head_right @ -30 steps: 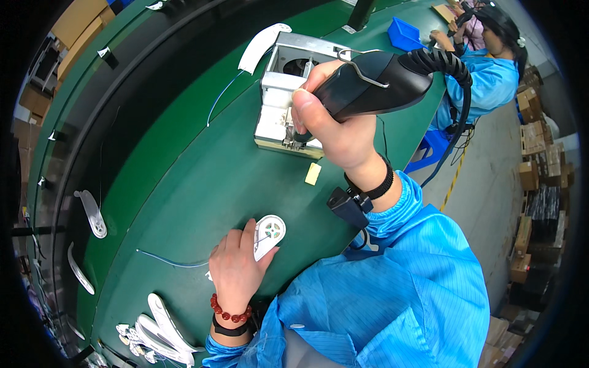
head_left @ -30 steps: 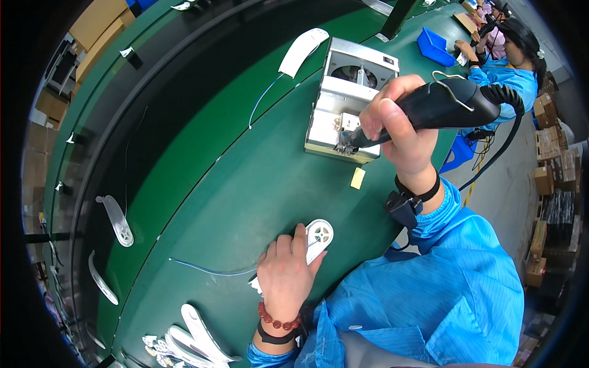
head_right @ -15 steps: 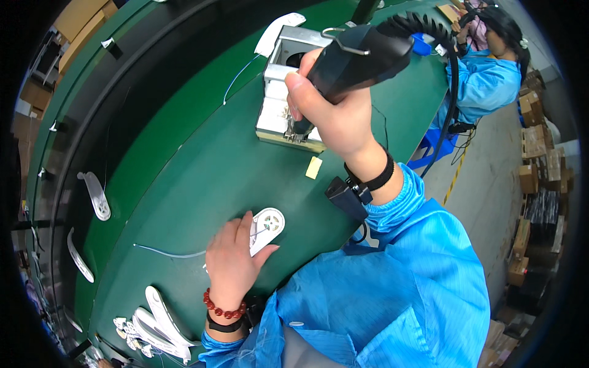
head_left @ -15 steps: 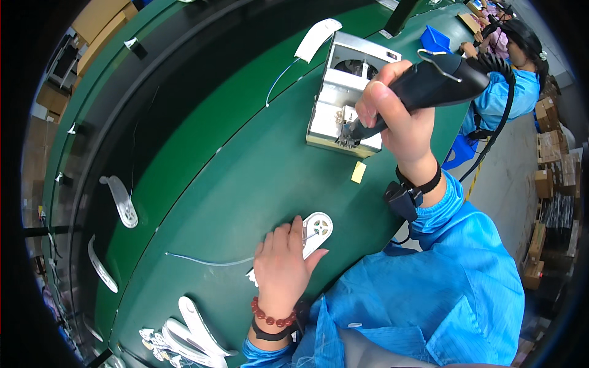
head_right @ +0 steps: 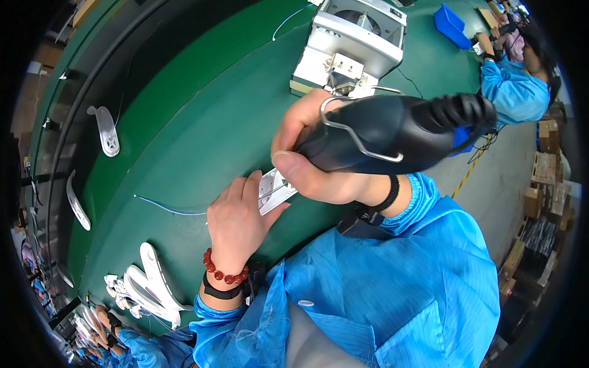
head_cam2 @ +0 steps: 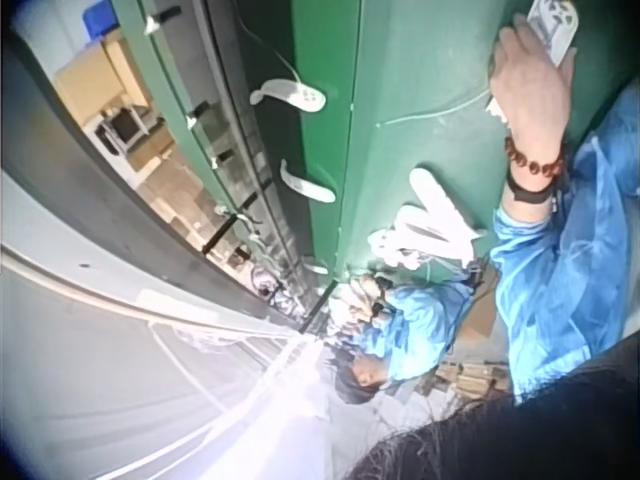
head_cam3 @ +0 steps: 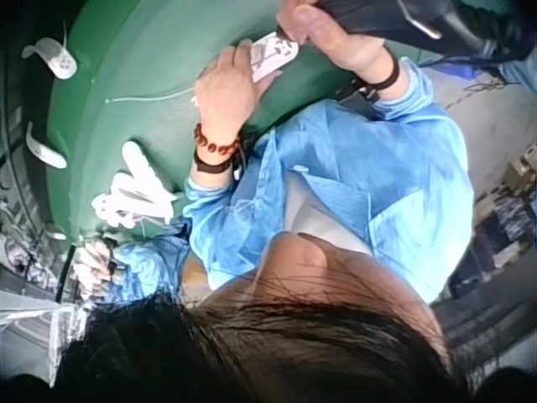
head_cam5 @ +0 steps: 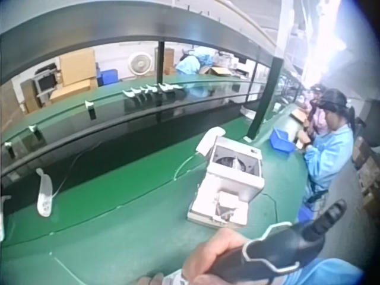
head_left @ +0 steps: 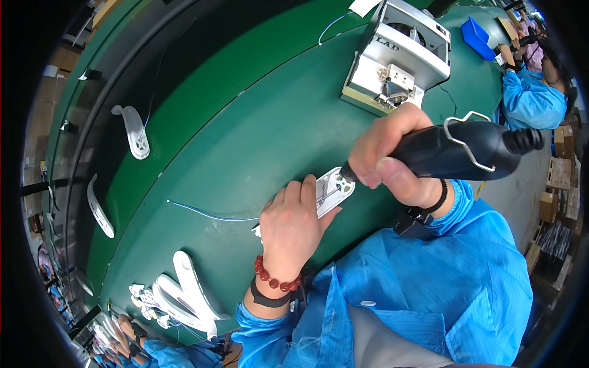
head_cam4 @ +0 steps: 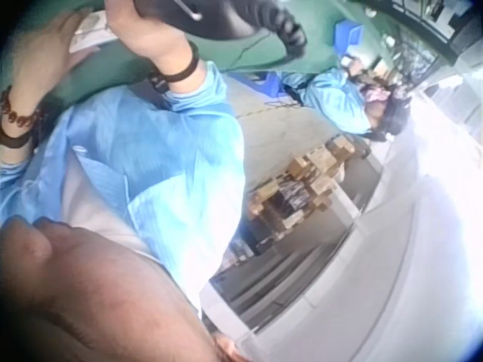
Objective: Assembling white plastic housings using a handheld power screwdriver on a factory production line.
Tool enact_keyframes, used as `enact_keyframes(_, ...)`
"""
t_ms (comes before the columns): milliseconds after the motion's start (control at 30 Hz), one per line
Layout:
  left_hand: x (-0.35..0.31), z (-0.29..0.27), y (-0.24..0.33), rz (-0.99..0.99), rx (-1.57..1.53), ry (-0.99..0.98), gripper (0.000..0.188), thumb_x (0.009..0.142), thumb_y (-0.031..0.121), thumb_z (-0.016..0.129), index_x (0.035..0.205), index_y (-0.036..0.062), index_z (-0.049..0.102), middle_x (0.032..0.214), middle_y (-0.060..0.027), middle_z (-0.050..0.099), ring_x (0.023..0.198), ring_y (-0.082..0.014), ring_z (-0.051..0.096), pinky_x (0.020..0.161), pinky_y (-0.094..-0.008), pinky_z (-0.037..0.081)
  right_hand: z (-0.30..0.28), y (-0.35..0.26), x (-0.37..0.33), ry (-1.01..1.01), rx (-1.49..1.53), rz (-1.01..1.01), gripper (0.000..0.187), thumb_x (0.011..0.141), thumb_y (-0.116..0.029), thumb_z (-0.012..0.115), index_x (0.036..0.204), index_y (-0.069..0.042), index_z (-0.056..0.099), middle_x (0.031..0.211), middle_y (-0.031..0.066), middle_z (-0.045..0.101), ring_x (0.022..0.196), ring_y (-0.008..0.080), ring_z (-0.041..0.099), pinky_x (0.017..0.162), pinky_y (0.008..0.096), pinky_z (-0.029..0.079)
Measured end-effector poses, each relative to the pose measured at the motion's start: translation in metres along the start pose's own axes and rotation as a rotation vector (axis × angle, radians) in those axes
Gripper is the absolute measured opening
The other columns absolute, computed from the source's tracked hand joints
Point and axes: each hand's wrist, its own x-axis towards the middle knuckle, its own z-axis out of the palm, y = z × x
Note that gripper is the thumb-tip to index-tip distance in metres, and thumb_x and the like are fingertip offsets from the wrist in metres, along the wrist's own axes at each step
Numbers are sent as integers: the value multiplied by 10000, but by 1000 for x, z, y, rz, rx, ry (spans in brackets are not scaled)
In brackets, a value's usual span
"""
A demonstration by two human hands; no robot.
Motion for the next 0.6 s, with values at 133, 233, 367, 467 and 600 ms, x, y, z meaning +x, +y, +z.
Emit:
enact_keyframes(133, 1, -1, 0, -7, -8, 5, 610, 702, 388, 863, 1144, 27, 647, 918, -80, 648, 787, -265, 677, 649, -375, 538, 6, 15, 1, 54, 82, 28, 225, 875, -41, 722, 998, 1, 537, 848, 94, 672, 731, 108, 627, 646, 261, 521)
enact_keyframes(233, 1, -1, -1, -17, -7, -15, 603, 701, 383, 865, 1135, 26, 643, 913, -83, 647, 791, -265, 678, 648, -378, 534, 6, 21, 4, 84, 40, 77, 202, 861, -35, 737, 957, -3, 562, 830, 83, 671, 723, 100, 629, 637, 253, 521)
enact_keyframes(367, 3, 0, 0, -28, -9, -24, 597, 697, 380, 868, 1122, 24, 646, 904, -84, 645, 785, -265, 674, 642, -378, 531, 6, 27, 7, 98, 75, 70, 181, 852, -27, 739, 931, -3, 578, 811, 77, 667, 711, 100, 630, 632, 246, 520)
enact_keyframes(467, 5, -1, 0, -27, -10, -27, 592, 697, 379, 868, 1114, 20, 648, 900, -84, 645, 781, -264, 672, 639, -377, 530, 4, 28, 9, 102, 82, 68, 174, 851, -25, 737, 929, -3, 584, 807, 72, 666, 702, 99, 625, 628, 245, 517)
enact_keyframes(600, 8, 1, 0, -36, -5, -20, 584, 701, 376, 867, 1104, 16, 646, 901, -86, 647, 783, -264, 672, 636, -375, 530, 2, 33, 11, 99, 25, 95, 163, 846, -34, 745, 913, -6, 598, 803, 59, 665, 685, 94, 611, 611, 238, 500)
